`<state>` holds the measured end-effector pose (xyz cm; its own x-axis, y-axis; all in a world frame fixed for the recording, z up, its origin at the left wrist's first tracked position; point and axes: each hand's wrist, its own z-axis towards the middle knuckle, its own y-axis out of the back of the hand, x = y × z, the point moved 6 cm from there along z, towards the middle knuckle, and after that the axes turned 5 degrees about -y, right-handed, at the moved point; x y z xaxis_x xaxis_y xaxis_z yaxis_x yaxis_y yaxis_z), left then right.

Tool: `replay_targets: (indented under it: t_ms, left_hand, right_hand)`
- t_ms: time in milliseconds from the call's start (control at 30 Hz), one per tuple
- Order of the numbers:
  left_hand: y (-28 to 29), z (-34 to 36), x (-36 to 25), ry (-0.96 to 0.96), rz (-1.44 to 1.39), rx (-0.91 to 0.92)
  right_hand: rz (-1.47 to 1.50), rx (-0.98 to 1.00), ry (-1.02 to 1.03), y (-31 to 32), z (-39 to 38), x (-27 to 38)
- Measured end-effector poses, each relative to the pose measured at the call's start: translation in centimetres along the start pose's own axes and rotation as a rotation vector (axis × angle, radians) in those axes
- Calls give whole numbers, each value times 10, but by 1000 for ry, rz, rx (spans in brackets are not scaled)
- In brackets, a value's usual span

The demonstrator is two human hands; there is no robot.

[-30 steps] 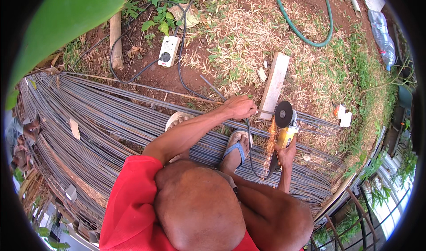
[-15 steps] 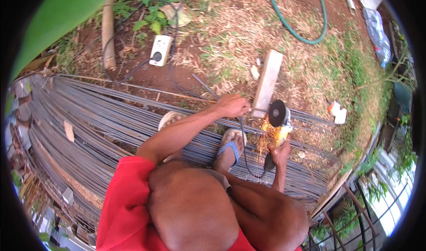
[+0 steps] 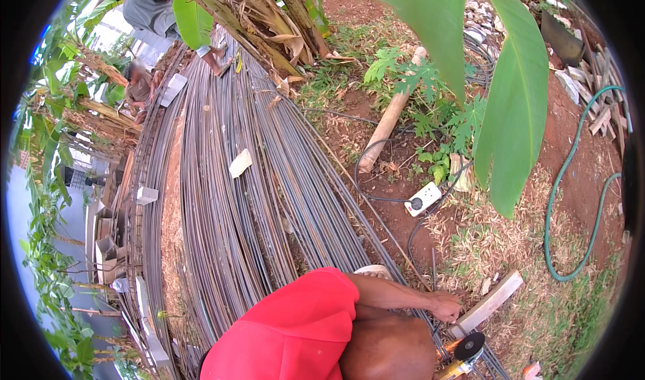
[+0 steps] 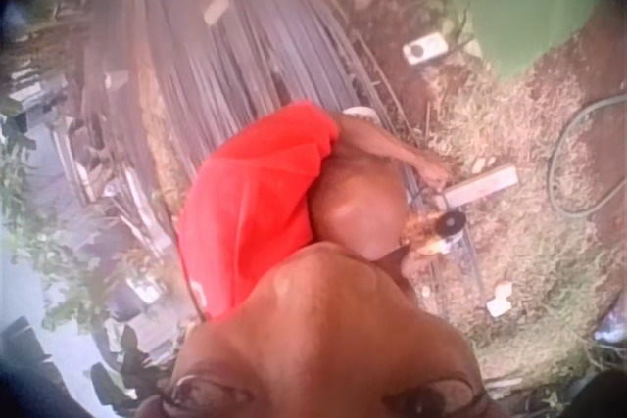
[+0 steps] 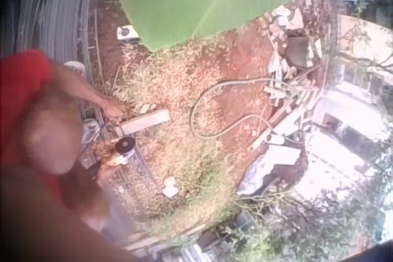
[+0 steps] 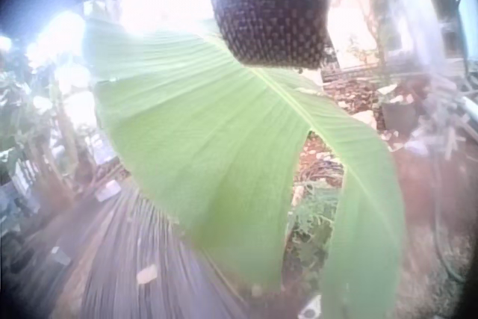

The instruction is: The person uses an angle grinder to cut multiple metal rods laid on the ground. They position each rod on a wooden block, activate the grinder, and cut through the metal, producing sparks. The cut pieces are set aside as the process repeats.

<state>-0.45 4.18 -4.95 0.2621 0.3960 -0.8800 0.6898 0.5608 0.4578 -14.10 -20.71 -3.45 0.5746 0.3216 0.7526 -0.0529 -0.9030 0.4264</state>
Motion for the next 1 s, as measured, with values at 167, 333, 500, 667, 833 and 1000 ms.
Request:
replay_targets:
  t_ms: [167, 333, 500, 667, 833, 1000]
  left_hand:
    - [5, 6, -1, 24, -13, 17]
    - [9, 3, -5, -17, -3, -12]
    - [6, 4, -4, 11, 18, 9]
    - [9, 0, -5, -21, 5, -78]
    - [10, 1, -7, -14, 22, -20]
    - [11, 0, -6, -55, -6, -42]
  right_hand:
    - [19, -3, 27, -3, 16, 9]
    - [29, 17, 39, -5, 24, 8]
    - [24, 21, 51, -3, 26, 8]
    - [21, 22, 55, -5, 27, 7]
    - [20, 22, 52, -5, 27, 5]
    - [25, 31, 62, -8, 29, 3]
